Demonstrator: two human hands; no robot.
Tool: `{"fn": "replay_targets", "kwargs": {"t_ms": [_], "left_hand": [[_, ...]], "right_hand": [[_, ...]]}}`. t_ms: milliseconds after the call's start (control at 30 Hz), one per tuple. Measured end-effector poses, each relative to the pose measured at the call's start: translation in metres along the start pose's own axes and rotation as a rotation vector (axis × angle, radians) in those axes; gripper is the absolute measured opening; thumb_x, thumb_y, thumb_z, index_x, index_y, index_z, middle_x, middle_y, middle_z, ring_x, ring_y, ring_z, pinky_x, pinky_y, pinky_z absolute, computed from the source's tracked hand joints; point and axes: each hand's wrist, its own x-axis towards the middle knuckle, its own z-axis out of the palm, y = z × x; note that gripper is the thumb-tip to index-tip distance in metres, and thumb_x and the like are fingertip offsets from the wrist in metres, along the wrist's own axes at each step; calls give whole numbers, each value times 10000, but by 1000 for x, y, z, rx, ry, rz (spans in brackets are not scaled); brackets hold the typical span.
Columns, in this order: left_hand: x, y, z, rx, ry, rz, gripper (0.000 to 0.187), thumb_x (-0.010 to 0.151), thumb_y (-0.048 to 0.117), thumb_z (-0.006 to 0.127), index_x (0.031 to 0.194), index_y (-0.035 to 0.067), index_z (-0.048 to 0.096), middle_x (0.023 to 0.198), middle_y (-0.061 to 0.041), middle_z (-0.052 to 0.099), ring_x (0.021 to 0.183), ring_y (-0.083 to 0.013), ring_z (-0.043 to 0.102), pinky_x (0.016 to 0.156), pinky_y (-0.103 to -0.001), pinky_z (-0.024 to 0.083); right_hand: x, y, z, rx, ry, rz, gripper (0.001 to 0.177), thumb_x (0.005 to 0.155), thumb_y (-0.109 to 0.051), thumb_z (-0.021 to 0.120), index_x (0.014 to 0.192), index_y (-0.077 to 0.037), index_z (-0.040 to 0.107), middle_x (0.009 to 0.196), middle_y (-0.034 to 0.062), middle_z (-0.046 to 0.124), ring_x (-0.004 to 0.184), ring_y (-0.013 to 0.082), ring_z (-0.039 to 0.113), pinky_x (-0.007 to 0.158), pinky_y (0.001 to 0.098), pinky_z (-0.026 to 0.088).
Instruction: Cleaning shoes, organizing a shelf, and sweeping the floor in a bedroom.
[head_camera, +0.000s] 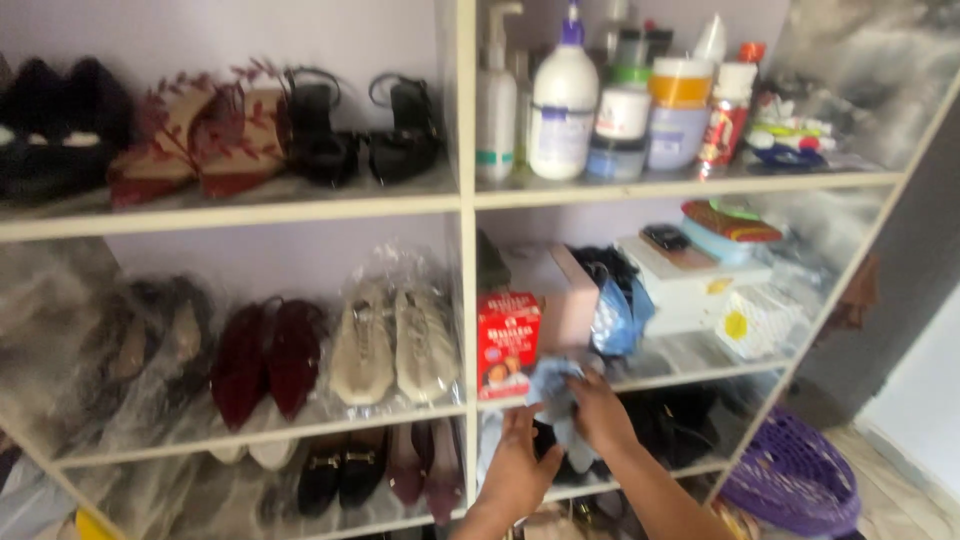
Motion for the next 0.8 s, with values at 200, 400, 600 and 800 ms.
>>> {"fn": "replay_targets", "kwargs": {"t_ms": [200,400,600,800], "left_hand": [[47,-14,-14,78,29,153,526,868,192,725,1340,76,525,1325,-187,567,1118,-356,637,950,-438,534],[70,-21,-11,99,-93,113,525,868,183,731,1335,66,522,1277,-176,556,1104,-322,644,946,-430,539],[85,-29,0,136,-86,227,535,864,167,756,1336,57,530,1273,-175,559,1128,-320,643,991,-430,529],[98,4,25,-14,-154,88,800,875,355,855,1473,44,424,1402,-252,542,1334,-283,528,1075,-405,497]], "right_hand": [[-21,58,-5,-226,126,85,554,730,28,615,1248,-160,679,1376,156,583,1249,364,576,1028,415,518],[-38,228,-10,-484,355,85,549,706,-46,608,1239,-165,665,1355,197,580,1348,422,511,1129,489,463],[9,211,-102,-432,-476,592,496,870,-100,618,1357,-189,649,1406,140,677,1289,288,674,1099,410,548],[22,137,-124,13,-549,-131,622,697,136,590,1249,-124,706,1503,105,530,1402,291,478,1158,365,393]]}}
